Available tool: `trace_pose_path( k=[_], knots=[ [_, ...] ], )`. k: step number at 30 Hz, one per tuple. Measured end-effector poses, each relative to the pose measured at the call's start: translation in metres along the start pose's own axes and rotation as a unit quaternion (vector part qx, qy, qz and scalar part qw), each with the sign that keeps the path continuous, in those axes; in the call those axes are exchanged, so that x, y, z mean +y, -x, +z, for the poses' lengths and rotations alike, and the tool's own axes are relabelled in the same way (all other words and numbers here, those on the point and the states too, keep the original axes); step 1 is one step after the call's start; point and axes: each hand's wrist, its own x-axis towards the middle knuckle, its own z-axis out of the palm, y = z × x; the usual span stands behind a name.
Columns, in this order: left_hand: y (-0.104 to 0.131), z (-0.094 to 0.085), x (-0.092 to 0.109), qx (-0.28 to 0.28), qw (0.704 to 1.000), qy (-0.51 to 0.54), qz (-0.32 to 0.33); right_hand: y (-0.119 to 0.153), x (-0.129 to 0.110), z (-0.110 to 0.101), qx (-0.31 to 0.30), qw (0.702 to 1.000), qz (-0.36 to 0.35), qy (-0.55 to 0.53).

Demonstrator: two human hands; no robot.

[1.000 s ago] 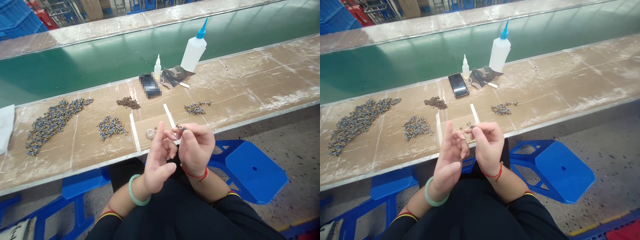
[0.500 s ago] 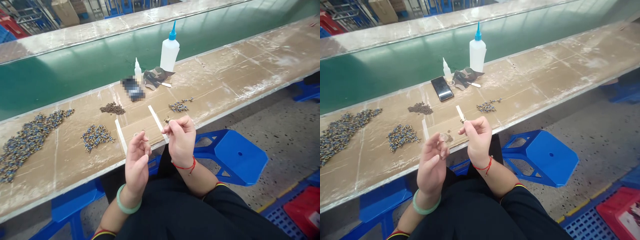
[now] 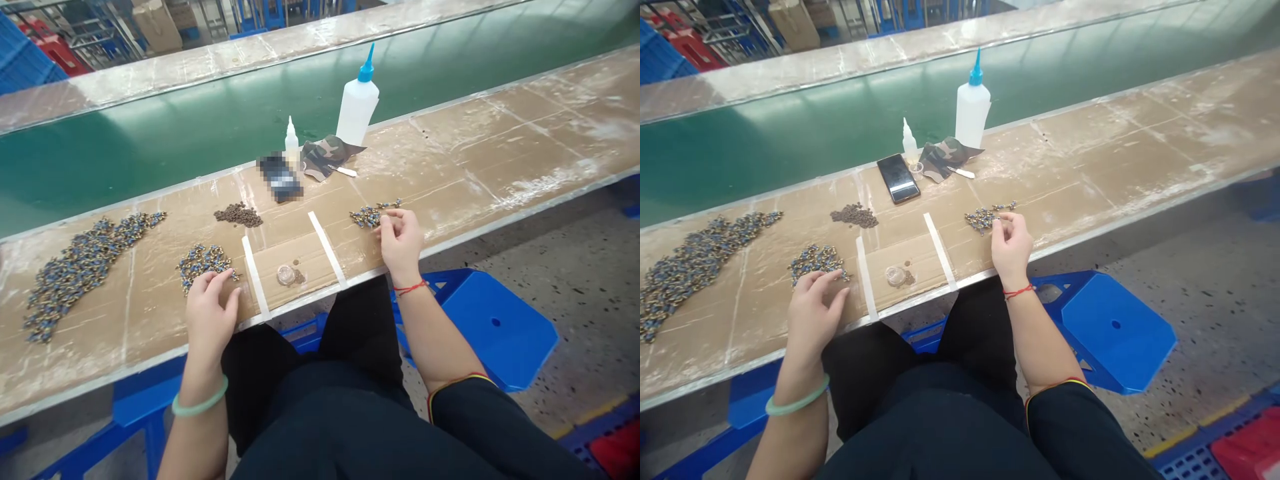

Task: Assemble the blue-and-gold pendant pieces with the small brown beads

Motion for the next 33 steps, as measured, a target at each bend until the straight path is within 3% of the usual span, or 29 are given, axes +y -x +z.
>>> trace_pose_path(
  k=[5,11,16,22,30,33],
  knots=[
    [-0.007,0.004,-0.008,-0.067,0.997,-0.028,0.011,0.020,-0.004,-0.015,0.036,0.999,0.006,-0.010],
    [-0.008,0.002,-0.007,-0.066,0.997,-0.044,0.008,0.049,-0.012,-0.017,0.057,0.998,-0.009,-0.023],
    [-0.006,0.001,-0.011,-0.061,0.997,-0.034,0.016,0.068,-0.010,-0.014,0.037,0.998,-0.010,-0.053],
    [0.002,-0.007,-0.018,-0.097,0.995,-0.032,0.008,0.071,-0.003,-0.013,0.020,0.998,0.002,-0.057],
    [0.006,-0.009,-0.014,-0.107,0.993,-0.051,0.011,0.073,-0.013,-0.011,0.016,0.998,-0.003,-0.065],
    [0.008,-0.006,-0.012,-0.101,0.994,-0.032,0.007,0.079,-0.021,-0.013,0.021,0.997,-0.035,-0.069]
  ],
)
